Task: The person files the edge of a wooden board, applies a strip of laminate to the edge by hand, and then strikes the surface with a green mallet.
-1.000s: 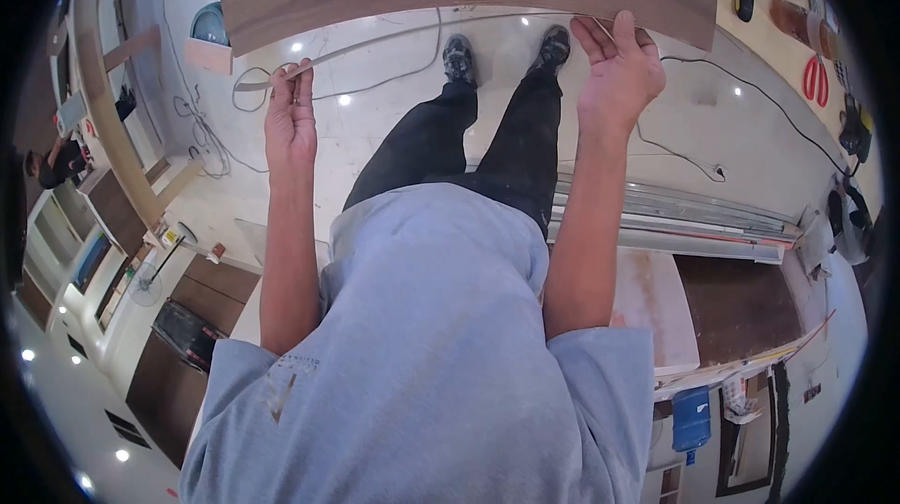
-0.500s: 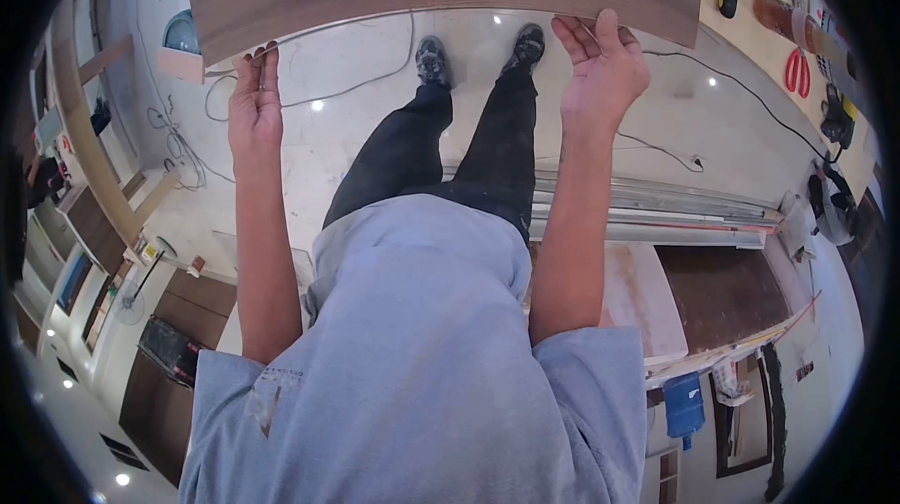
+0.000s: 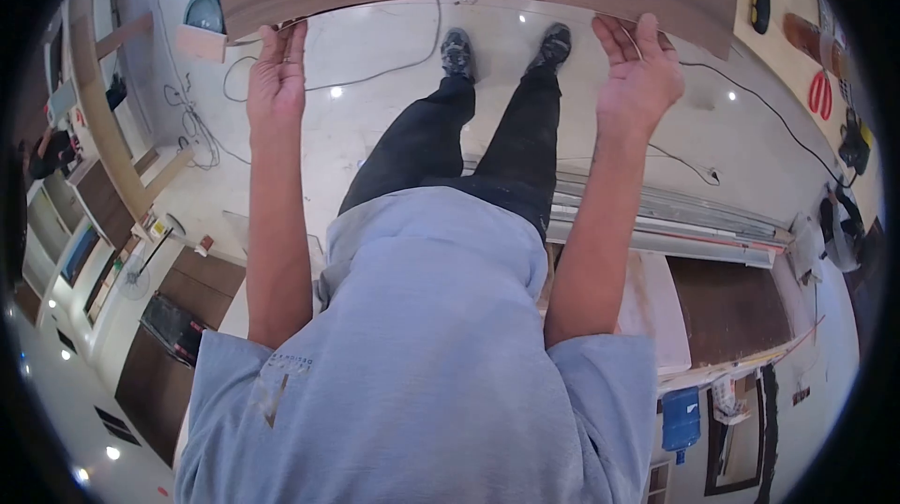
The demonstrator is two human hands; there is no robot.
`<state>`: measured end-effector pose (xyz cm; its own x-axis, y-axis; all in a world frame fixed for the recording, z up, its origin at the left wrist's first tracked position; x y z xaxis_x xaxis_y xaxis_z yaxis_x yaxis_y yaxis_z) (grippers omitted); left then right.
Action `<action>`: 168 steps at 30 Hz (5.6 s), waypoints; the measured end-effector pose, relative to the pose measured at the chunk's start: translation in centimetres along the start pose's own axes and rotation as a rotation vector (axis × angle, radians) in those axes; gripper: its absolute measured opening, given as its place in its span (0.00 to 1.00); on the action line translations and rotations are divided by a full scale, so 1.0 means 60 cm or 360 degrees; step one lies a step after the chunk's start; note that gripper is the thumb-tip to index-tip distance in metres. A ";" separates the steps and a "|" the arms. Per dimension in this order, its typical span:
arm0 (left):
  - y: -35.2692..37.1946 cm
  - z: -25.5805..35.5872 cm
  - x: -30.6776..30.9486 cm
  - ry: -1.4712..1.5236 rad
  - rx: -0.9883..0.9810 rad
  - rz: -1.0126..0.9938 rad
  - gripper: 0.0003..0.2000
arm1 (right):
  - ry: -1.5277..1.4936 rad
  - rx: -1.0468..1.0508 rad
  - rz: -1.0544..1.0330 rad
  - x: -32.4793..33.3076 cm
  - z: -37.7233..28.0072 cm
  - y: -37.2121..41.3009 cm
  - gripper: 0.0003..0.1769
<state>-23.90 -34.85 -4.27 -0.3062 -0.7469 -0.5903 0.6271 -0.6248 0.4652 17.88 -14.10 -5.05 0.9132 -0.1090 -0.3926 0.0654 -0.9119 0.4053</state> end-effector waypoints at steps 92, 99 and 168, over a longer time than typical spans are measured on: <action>-0.012 0.018 0.011 0.0006 -0.0098 -0.0057 0.21 | -0.0130 -0.0027 -0.0225 -0.192 0.103 0.085 0.23; -0.016 0.026 0.014 -0.0118 -0.0023 -0.0208 0.20 | -0.0047 0.0009 -0.0147 -0.196 0.107 0.084 0.19; -0.091 0.098 0.084 -0.0669 -0.0471 -0.0572 0.30 | 0.0309 -0.0070 -0.0219 -0.188 0.104 0.061 0.15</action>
<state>-33.07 -36.59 -5.90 -0.7527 -0.5651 -0.3378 0.5859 -0.8090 0.0476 5.28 -18.69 -4.28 0.9544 0.0968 -0.2823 0.2078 -0.8944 0.3960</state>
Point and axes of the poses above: each hand's wrist, its own y-axis away from the middle knuckle, its own x-axis out of the back of the hand, z = x × y, the point moved 5 cm from there along -y, towards the middle knuckle, and after that the axes turned 15 degrees about -z, right-handed, at the moved point
